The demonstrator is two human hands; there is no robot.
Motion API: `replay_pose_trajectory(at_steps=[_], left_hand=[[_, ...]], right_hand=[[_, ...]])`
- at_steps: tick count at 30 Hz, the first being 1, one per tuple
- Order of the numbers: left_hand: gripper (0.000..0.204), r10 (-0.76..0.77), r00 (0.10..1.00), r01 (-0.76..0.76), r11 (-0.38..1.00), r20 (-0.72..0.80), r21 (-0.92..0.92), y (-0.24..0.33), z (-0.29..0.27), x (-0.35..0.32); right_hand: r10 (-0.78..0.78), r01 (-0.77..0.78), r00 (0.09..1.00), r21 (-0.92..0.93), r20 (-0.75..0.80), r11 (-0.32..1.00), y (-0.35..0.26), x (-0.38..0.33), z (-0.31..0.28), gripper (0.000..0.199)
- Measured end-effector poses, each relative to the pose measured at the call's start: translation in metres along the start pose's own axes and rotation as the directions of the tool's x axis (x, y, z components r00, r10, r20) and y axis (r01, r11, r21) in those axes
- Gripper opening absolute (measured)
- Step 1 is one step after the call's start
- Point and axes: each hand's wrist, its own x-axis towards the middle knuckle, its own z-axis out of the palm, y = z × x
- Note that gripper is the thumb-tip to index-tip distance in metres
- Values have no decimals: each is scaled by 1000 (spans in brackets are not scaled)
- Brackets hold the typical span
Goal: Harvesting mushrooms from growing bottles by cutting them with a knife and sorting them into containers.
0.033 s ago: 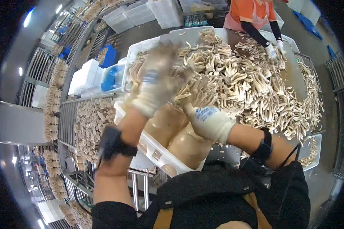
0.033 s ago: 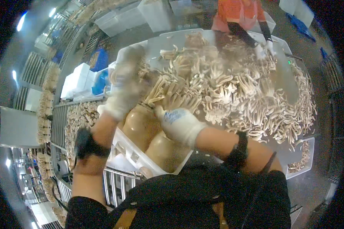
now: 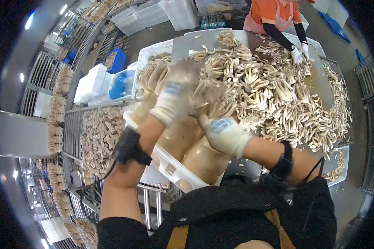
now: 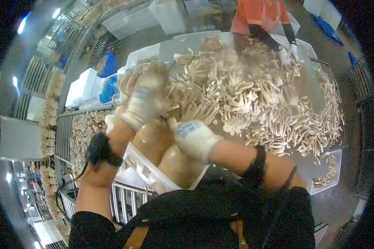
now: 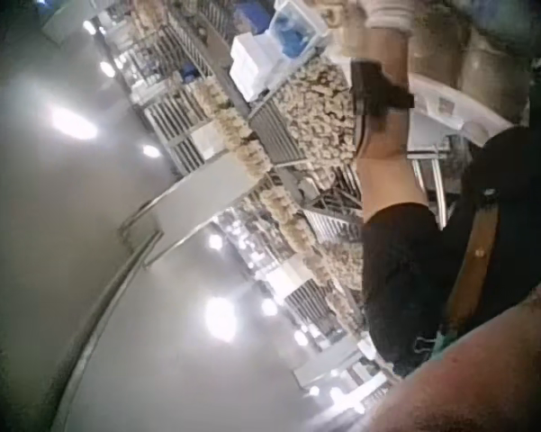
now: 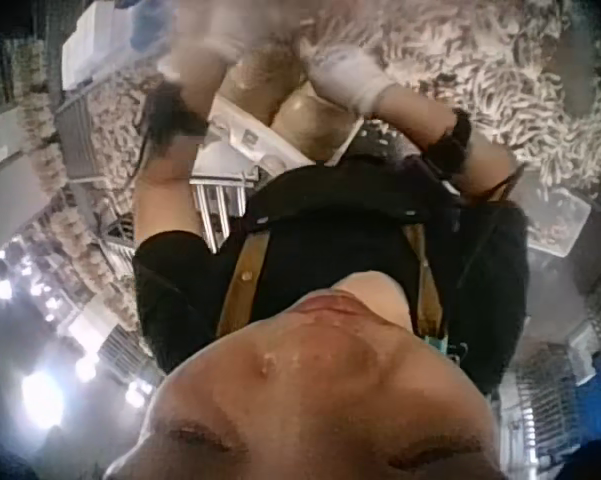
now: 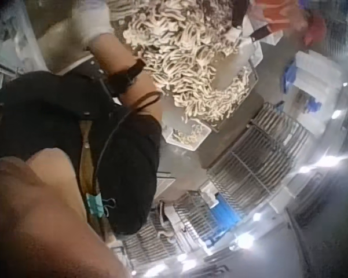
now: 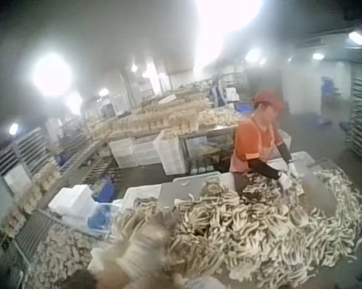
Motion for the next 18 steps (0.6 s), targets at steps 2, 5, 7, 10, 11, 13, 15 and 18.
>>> replay_pose_trajectory(at_steps=[2, 5, 7, 10, 11, 13, 15, 18], left_hand=[[67, 26, 946, -126, 948, 323, 291, -31, 27, 1], [61, 47, 982, -74, 987, 186, 144, -57, 41, -6], [68, 54, 977, -49, 998, 206, -29, -68, 42, -8], [64, -41, 976, 82, 979, 214, -187, -102, 72, -13], [63, -37, 985, 90, 945, 169, -314, -94, 69, -9], [62, 48, 993, -19, 966, 107, -259, -93, 73, -17], [60, 62, 979, -23, 980, 192, -196, -85, 82, -7], [64, 35, 992, -3, 968, 124, -252, -74, 75, -10]], right_hand=[[31, -32, 998, 8, 63, 999, 0, 14, 16, 27], [66, -76, 990, 79, 121, 994, 6, 21, 19, 21], [53, -67, 996, 199, 78, 978, 14, 26, 20, 22], [118, -134, 990, 285, 72, 949, 45, 40, 44, 32], [152, -180, 983, 399, 101, 899, 51, 37, 48, 37], [252, -257, 964, 558, 87, 789, 65, 24, 81, 43], [163, -101, 980, 409, -119, 907, 78, 14, 103, 47], [162, -181, 980, 176, 117, 968, 59, 20, 66, 34]])
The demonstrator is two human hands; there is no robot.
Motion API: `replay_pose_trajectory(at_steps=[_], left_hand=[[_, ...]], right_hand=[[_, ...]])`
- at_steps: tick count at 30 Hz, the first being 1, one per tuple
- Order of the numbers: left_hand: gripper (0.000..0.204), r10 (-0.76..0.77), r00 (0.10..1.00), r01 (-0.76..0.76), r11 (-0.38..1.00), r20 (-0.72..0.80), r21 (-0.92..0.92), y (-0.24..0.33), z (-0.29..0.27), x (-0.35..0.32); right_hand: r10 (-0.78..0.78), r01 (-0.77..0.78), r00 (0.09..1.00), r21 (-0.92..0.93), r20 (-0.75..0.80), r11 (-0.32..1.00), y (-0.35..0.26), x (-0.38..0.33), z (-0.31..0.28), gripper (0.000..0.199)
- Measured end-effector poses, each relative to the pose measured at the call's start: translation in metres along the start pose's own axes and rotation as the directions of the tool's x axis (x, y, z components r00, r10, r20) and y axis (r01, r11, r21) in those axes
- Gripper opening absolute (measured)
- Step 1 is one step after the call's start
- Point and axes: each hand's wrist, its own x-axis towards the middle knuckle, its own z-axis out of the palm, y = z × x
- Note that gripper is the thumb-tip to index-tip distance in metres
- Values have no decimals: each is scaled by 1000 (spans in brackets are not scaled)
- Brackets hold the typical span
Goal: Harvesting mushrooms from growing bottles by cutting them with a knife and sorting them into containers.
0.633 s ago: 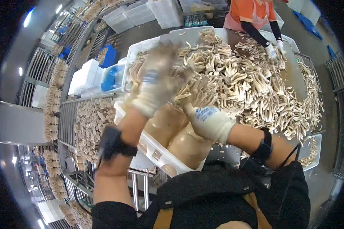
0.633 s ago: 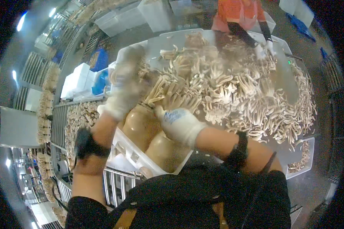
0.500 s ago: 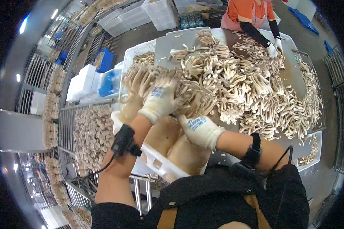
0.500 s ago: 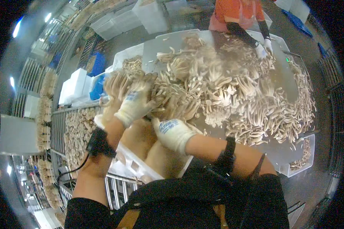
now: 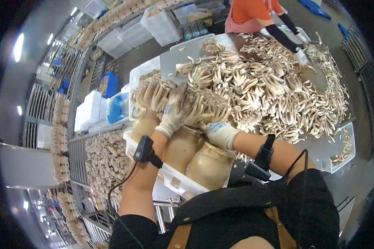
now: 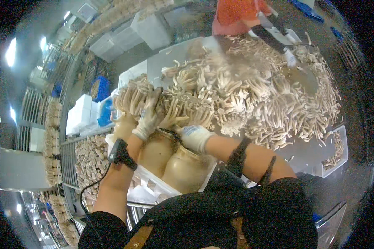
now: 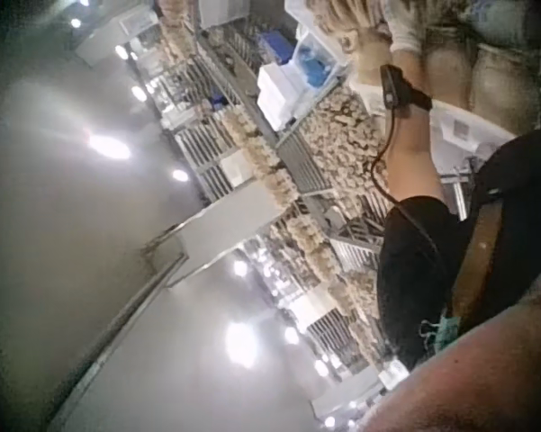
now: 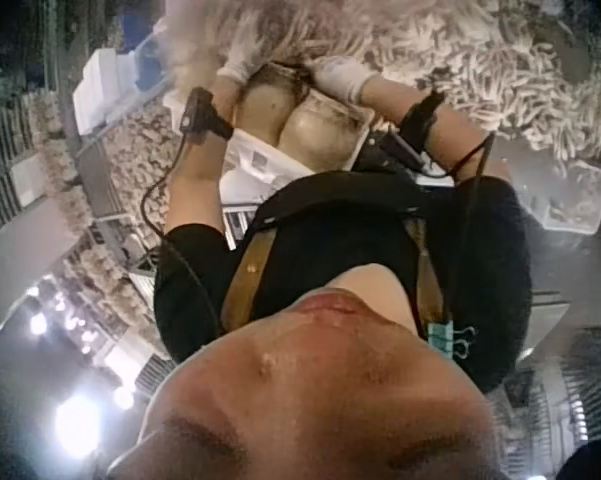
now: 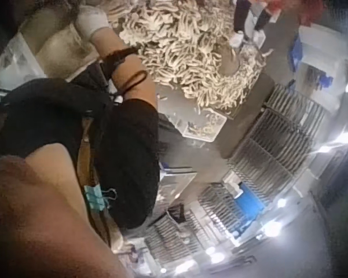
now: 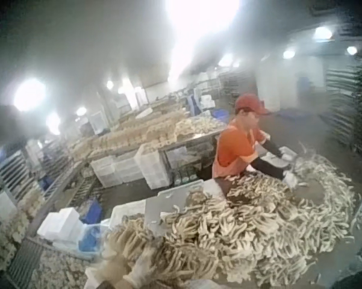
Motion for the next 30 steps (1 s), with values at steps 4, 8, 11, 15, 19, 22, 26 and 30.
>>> replay_pose_trajectory(at_steps=[4, 8, 11, 15, 19, 22, 26, 30], left_hand=[[72, 206, 978, -209, 936, 39, 282, 41, -3, -22], [92, -49, 998, 25, 907, 47, 421, 53, -29, -63], [86, -211, 973, 153, 889, 91, 432, 54, -36, -82], [83, -385, 900, 298, 886, 205, 354, 64, -32, -88], [82, -383, 896, 286, 884, 224, 370, 57, -32, -97], [82, -407, 886, 297, 865, 220, 404, 57, -35, -102], [80, -338, 913, 240, 898, 228, 368, 66, -33, -82], [78, -388, 880, 275, 885, 273, 375, 65, -35, -76]], right_hand=[[70, -57, 997, -453, 12, 890, -20, -43, -74, 32], [4, -94, 974, -389, -226, 916, 16, -66, -42, 25], [39, -73, 983, -184, -179, 980, 2, -64, -25, 24], [92, -132, 979, -226, -180, 965, 8, -36, -11, 21], [155, -171, 983, -182, -99, 968, 5, -28, -8, 26], [132, -123, 991, -200, 29, 972, -20, -9, -22, 30], [157, -110, 979, -303, 134, 947, 39, 29, 18, 28], [158, -123, 979, -251, 126, 960, 80, 64, 55, 32]])
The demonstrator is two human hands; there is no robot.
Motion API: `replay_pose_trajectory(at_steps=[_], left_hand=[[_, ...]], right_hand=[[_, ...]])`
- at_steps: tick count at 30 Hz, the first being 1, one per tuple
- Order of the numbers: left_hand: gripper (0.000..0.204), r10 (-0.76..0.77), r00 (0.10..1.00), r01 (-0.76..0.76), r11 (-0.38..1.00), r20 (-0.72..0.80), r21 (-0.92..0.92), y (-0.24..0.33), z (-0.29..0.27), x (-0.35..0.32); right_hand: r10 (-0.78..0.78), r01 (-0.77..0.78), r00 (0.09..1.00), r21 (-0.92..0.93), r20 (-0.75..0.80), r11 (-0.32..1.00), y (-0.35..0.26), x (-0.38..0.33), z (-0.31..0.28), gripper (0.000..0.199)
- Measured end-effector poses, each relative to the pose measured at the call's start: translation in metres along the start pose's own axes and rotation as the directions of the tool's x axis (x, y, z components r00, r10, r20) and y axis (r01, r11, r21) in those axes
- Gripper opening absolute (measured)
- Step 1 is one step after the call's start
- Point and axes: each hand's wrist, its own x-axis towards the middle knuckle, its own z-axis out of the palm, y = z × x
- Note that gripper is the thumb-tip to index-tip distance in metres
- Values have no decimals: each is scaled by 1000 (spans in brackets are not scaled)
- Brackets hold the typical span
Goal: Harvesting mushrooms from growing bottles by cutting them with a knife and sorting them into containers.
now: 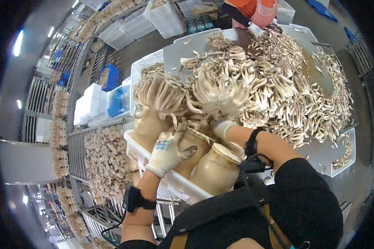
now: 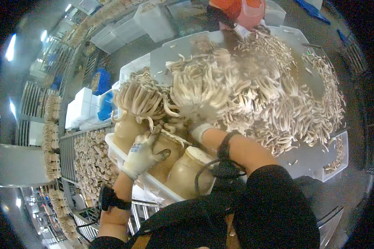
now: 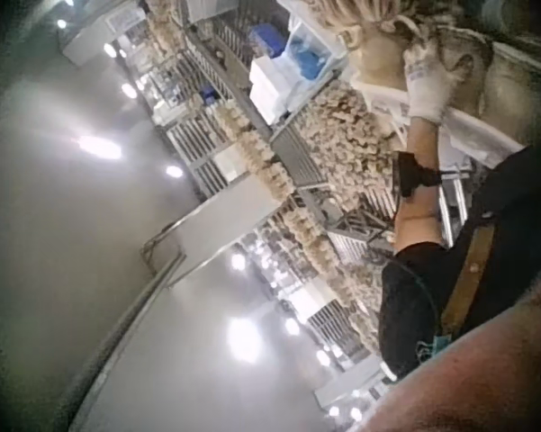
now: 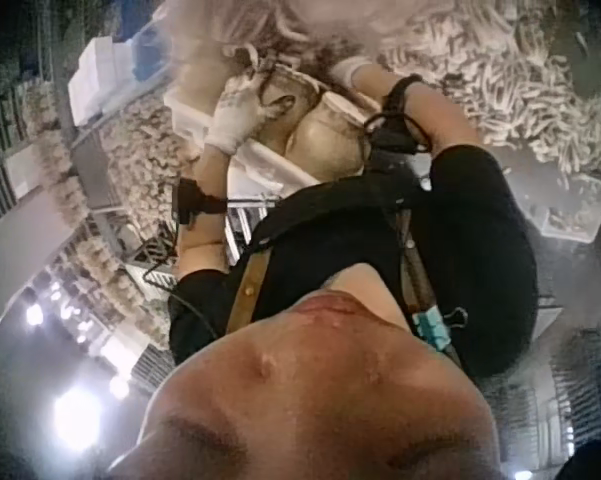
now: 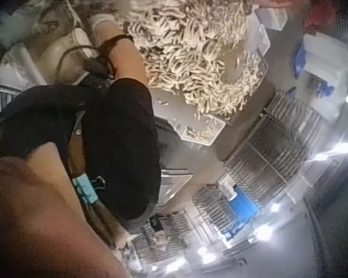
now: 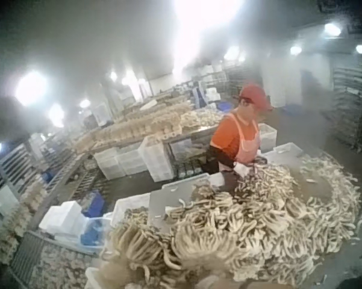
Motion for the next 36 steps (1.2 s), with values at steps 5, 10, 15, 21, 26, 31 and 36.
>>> replay_pose_trajectory(at_steps=[5, 10, 15, 21, 26, 31, 36], left_hand=[[74, -55, 998, 59, 992, 38, -108, -9, -4, -5], [73, -34, 999, 31, 961, -4, -276, -8, 3, 15], [73, 11, 1000, -12, 939, -3, -345, -9, 2, 22], [65, -11, 997, -14, 944, -74, -329, -18, 5, 14], [61, -37, 999, 35, 933, 2, -359, -9, -2, 20], [60, 57, 997, -71, 954, -55, -292, -3, 1, 26], [63, 78, 988, -105, 971, -132, -215, -2, 0, 8]], right_hand=[[-22, 21, 999, -13, -37, 1000, 23, -61, -38, 38], [85, -75, 990, 93, -112, 993, 23, -61, 3, 28], [41, -14, 982, 146, -185, 989, 35, -51, 16, 28], [92, -70, 986, 160, -137, 985, 28, -57, 24, 34], [-116, 114, 975, -22, -190, 993, 38, -20, 44, 20], [97, -88, 994, 150, -51, 985, 51, 28, 100, 29], [41, -41, 999, 12, 29, 999, 102, 26, 102, 41]])
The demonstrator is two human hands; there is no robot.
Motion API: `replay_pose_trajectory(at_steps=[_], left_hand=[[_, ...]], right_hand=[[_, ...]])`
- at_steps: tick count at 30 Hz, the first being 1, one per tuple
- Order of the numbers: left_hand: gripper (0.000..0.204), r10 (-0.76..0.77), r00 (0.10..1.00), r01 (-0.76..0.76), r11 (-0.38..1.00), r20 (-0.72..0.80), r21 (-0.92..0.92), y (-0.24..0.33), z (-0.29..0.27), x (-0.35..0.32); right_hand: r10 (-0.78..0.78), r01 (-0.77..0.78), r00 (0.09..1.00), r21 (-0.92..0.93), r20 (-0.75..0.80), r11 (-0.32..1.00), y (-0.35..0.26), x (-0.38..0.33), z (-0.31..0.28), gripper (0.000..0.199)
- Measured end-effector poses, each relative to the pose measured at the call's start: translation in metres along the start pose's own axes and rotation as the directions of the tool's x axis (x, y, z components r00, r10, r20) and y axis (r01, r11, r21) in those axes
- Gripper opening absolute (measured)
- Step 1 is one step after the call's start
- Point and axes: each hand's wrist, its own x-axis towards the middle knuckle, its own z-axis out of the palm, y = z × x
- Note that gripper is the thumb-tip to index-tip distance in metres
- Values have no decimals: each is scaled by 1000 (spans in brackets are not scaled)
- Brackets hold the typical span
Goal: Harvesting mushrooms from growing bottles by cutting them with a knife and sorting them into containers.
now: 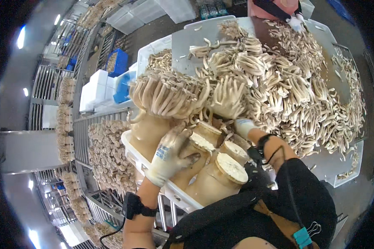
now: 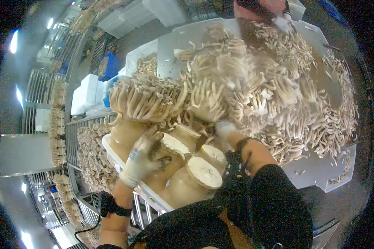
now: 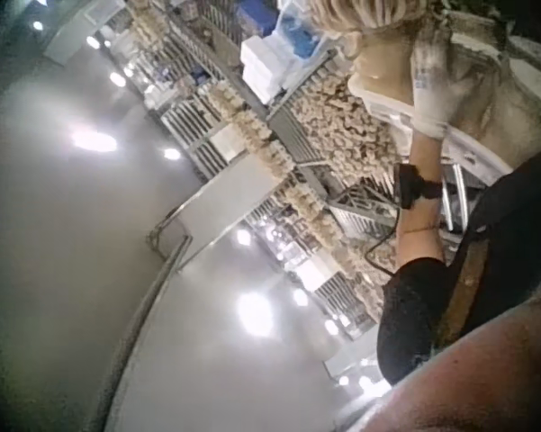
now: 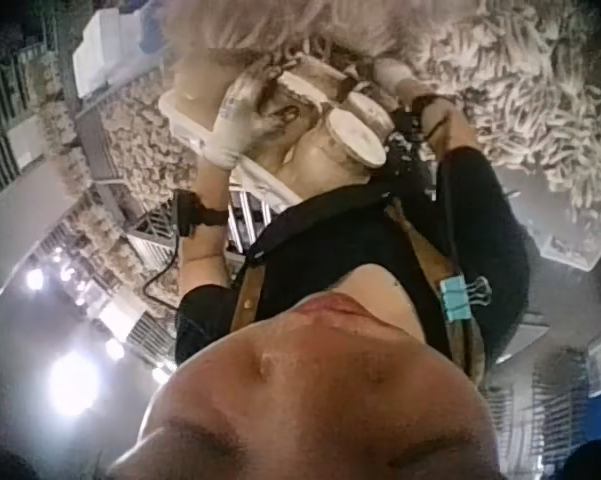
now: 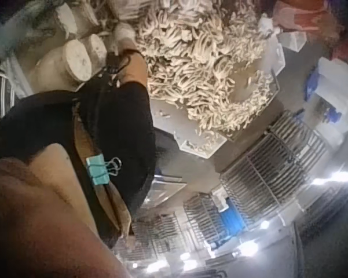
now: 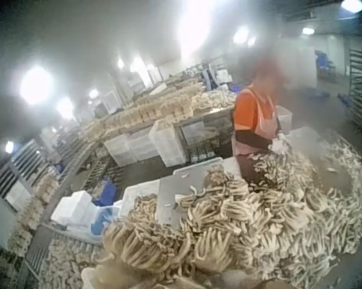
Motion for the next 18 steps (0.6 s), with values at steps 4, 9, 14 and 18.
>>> replay_pose_trajectory(at_steps=[4, 9, 14, 18], left_hand=[[67, -57, 749, 397, 837, -660, 378, -6, 9, -61], [65, -733, 585, 369, 621, -347, -692, -57, -1, -112], [48, -614, 721, 293, 689, -320, -663, -80, -10, -100], [20, -456, 835, 259, 819, -307, -512, -157, -21, -113]], right_hand=[[239, -226, 965, 113, -109, 967, 24, -46, -73, 53], [360, -344, 913, 113, -194, 932, 90, -64, -94, 47], [486, -442, 829, 210, -276, 872, 123, -137, -94, 44], [526, -409, 748, 343, -405, 846, 85, -186, -96, 36]])
